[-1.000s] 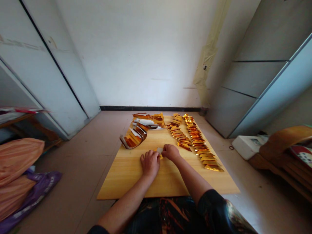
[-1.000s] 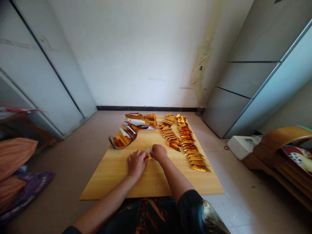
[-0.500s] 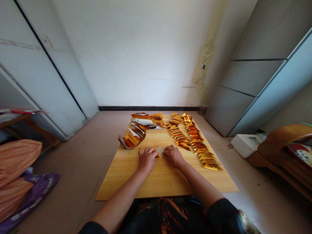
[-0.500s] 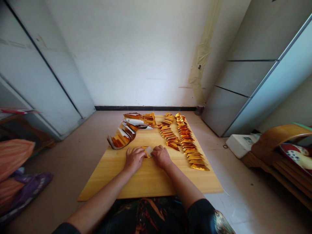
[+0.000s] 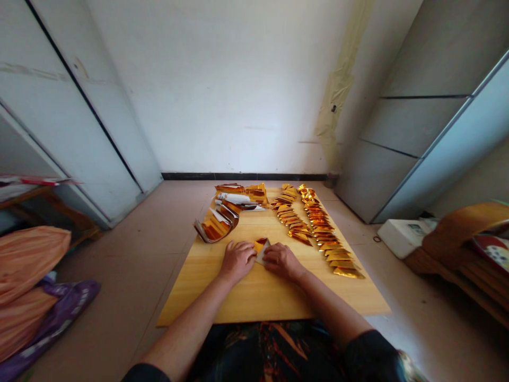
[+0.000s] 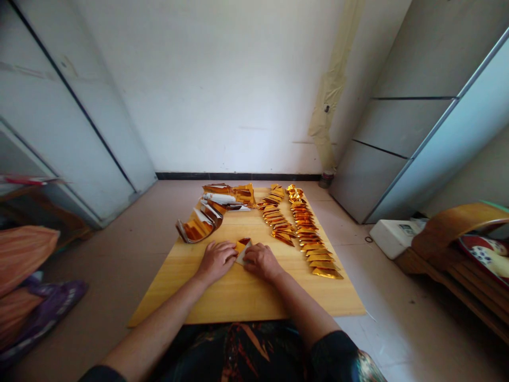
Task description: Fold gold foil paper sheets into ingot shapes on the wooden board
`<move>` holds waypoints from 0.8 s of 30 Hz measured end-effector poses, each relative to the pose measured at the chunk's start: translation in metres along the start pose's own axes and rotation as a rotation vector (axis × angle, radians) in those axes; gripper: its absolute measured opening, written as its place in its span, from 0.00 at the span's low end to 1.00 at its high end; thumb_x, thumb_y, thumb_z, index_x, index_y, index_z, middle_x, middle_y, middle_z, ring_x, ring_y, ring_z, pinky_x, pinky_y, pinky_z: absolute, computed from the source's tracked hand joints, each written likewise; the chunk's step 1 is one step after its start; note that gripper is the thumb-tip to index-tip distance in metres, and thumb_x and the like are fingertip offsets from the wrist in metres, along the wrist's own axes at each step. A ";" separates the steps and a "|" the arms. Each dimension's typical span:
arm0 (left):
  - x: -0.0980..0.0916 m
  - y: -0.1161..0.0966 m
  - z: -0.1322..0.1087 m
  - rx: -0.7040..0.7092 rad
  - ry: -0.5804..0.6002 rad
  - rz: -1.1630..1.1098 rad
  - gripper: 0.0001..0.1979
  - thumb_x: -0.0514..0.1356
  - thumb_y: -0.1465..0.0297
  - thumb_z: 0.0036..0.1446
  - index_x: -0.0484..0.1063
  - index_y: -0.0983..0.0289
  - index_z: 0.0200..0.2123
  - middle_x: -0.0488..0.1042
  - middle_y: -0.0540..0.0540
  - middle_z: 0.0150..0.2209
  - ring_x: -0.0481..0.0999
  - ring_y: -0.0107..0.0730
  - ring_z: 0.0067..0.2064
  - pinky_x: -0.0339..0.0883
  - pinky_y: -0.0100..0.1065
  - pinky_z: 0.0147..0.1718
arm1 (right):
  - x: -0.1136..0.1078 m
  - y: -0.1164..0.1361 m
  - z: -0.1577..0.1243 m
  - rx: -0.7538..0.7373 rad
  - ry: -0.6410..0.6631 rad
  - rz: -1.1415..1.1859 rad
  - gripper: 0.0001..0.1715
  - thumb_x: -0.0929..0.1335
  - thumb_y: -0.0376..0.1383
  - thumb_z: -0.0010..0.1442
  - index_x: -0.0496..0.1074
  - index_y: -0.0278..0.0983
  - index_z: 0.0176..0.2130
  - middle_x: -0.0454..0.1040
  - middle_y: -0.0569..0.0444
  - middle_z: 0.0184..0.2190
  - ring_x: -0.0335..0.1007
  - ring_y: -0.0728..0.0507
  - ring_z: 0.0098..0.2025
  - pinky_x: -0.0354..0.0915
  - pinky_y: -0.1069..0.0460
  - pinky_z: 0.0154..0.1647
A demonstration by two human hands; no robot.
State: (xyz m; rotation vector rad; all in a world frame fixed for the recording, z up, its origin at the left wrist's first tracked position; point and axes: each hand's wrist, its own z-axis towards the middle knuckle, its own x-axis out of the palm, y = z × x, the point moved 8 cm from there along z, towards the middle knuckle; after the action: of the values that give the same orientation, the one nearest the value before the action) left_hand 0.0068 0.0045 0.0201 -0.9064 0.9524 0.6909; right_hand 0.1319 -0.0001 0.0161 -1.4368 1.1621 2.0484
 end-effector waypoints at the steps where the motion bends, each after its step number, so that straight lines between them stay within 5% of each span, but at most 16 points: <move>1: 0.000 -0.001 0.000 -0.001 0.006 -0.001 0.08 0.57 0.70 0.55 0.75 0.55 0.36 0.75 0.50 0.49 0.70 0.36 0.53 0.50 0.47 0.56 | 0.000 -0.004 0.000 -0.002 -0.008 0.011 0.10 0.71 0.37 0.55 0.76 0.42 0.40 0.74 0.53 0.46 0.64 0.43 0.48 0.56 0.50 0.47; 13: 0.002 -0.001 -0.001 -0.004 0.000 0.001 0.08 0.57 0.70 0.56 0.75 0.55 0.36 0.75 0.51 0.49 0.69 0.36 0.53 0.50 0.46 0.56 | 0.002 -0.004 0.006 0.044 -0.091 -0.042 0.05 0.69 0.37 0.58 0.77 0.40 0.35 0.73 0.51 0.42 0.66 0.44 0.45 0.57 0.51 0.45; 24: 0.001 0.001 -0.002 -0.006 -0.020 -0.022 0.08 0.55 0.70 0.57 0.74 0.55 0.37 0.75 0.51 0.50 0.69 0.36 0.54 0.50 0.47 0.55 | -0.004 0.006 0.010 -0.066 -0.122 0.189 0.06 0.65 0.33 0.60 0.73 0.37 0.36 0.74 0.52 0.35 0.69 0.47 0.40 0.62 0.55 0.43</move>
State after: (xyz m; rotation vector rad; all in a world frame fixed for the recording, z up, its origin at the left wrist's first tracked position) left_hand 0.0061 0.0028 0.0182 -0.9119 0.9219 0.6833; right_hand 0.1232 0.0046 0.0233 -1.2529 1.2310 2.2874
